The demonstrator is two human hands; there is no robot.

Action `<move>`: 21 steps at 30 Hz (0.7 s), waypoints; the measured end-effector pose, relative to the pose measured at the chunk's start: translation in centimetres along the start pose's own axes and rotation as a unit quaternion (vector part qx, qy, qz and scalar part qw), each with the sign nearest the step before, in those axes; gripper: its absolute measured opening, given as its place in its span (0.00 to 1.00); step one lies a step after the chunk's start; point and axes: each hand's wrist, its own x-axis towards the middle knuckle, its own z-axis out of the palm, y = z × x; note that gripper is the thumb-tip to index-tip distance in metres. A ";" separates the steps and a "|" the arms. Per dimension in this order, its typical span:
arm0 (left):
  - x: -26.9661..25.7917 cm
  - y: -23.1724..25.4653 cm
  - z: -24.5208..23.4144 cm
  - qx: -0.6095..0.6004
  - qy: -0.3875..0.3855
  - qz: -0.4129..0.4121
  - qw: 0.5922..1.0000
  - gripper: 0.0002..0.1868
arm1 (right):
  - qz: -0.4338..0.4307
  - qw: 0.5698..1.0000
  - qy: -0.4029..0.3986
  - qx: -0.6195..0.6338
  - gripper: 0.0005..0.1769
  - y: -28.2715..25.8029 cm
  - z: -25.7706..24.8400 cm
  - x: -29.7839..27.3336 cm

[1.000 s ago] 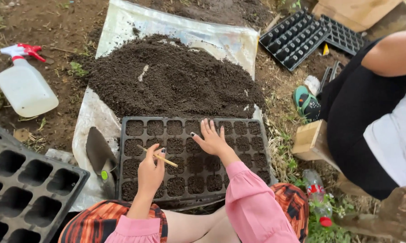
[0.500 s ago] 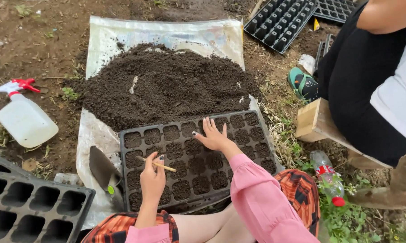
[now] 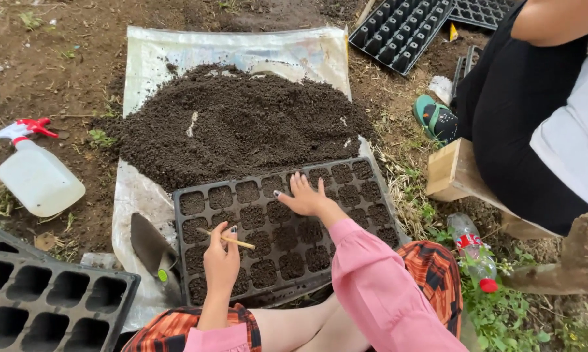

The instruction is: The person sits on the ground and fills the cells of a black seed tray with soil from a nearby pile. They use a small wooden stick to poke holes in the soil and their hands to pat the soil down into the cells.

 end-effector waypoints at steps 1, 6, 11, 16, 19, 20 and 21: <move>0.0 -0.2 0.1 0.005 0.003 0.004 1.000 0.24 | -0.004 1.000 -0.014 -0.004 0.53 0.0 0.3 -0.2; 0.1 0.8 0.2 0.008 -0.005 0.005 1.000 0.25 | -0.007 1.000 -0.002 -0.018 0.52 0.2 0.8 0.1; 0.5 0.3 0.4 0.019 -0.003 -0.001 1.000 0.25 | -0.024 0.999 -0.036 -0.006 0.49 0.9 -0.9 0.0; 0.8 -0.2 0.4 0.023 0.002 0.007 1.000 0.26 | 0.002 1.000 -0.020 -0.013 0.54 1.5 -0.4 0.6; 1.3 -0.8 0.9 0.026 0.003 0.022 0.999 0.26 | 0.022 0.998 0.011 -0.056 0.56 1.5 1.3 1.6; 1.1 -0.5 0.7 0.028 0.000 0.027 0.999 0.26 | 0.024 0.998 0.014 -0.053 0.56 1.5 0.9 1.5; 0.8 -0.1 0.5 0.035 -0.004 0.010 0.999 0.27 | 0.009 0.999 -0.015 -0.038 0.55 1.6 0.5 1.3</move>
